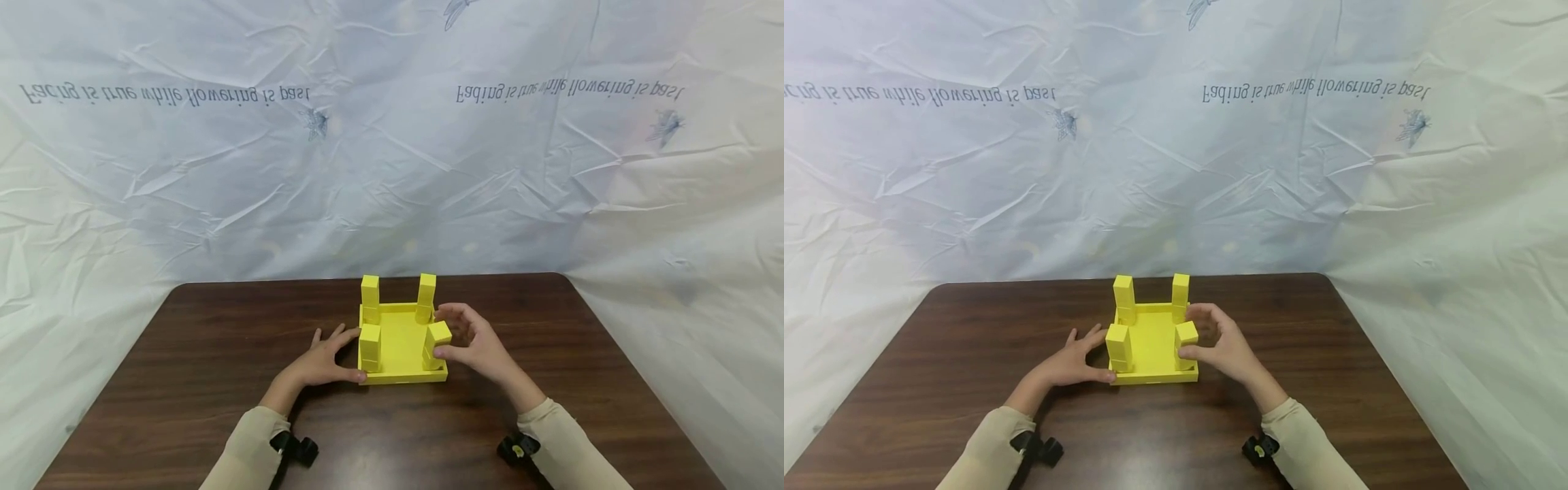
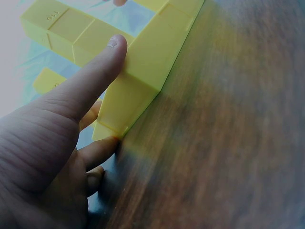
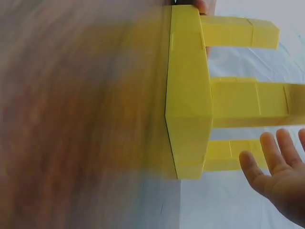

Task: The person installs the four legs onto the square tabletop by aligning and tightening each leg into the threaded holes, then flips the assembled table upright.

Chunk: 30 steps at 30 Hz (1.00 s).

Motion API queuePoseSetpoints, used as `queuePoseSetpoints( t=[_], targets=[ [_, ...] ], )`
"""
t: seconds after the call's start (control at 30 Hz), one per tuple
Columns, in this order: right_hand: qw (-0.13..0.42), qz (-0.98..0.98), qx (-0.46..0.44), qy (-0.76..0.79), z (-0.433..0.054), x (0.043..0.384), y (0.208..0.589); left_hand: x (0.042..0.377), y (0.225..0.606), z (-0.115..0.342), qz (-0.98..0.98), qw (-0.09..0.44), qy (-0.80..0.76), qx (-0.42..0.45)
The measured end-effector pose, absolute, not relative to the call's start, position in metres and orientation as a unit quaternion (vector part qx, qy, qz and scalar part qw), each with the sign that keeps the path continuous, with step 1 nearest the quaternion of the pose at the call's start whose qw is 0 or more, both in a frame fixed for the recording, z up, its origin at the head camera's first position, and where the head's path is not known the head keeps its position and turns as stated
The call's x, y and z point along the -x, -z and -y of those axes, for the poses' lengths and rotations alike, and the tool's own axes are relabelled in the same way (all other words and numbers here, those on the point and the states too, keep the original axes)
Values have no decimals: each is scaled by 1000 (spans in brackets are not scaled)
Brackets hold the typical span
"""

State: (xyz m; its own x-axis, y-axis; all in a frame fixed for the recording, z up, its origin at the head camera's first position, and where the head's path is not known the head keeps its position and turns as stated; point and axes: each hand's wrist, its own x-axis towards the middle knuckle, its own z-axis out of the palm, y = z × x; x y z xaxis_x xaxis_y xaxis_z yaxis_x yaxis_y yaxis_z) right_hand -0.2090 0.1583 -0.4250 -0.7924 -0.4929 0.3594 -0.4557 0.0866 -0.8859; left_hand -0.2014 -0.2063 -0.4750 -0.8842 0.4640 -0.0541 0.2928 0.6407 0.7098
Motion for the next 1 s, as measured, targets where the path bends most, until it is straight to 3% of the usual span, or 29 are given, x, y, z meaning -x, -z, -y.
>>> queuePoseSetpoints(
  t=[0.43, 1.0],
  targets=[
    [140, -652, 383, 639, -170, 232, 425, 202, 476, 207, -897, 119, -370, -209],
    [140, -673, 381, 618, -165, 230, 422, 202, 474, 206, -896, 123, -372, -209]
  ],
)
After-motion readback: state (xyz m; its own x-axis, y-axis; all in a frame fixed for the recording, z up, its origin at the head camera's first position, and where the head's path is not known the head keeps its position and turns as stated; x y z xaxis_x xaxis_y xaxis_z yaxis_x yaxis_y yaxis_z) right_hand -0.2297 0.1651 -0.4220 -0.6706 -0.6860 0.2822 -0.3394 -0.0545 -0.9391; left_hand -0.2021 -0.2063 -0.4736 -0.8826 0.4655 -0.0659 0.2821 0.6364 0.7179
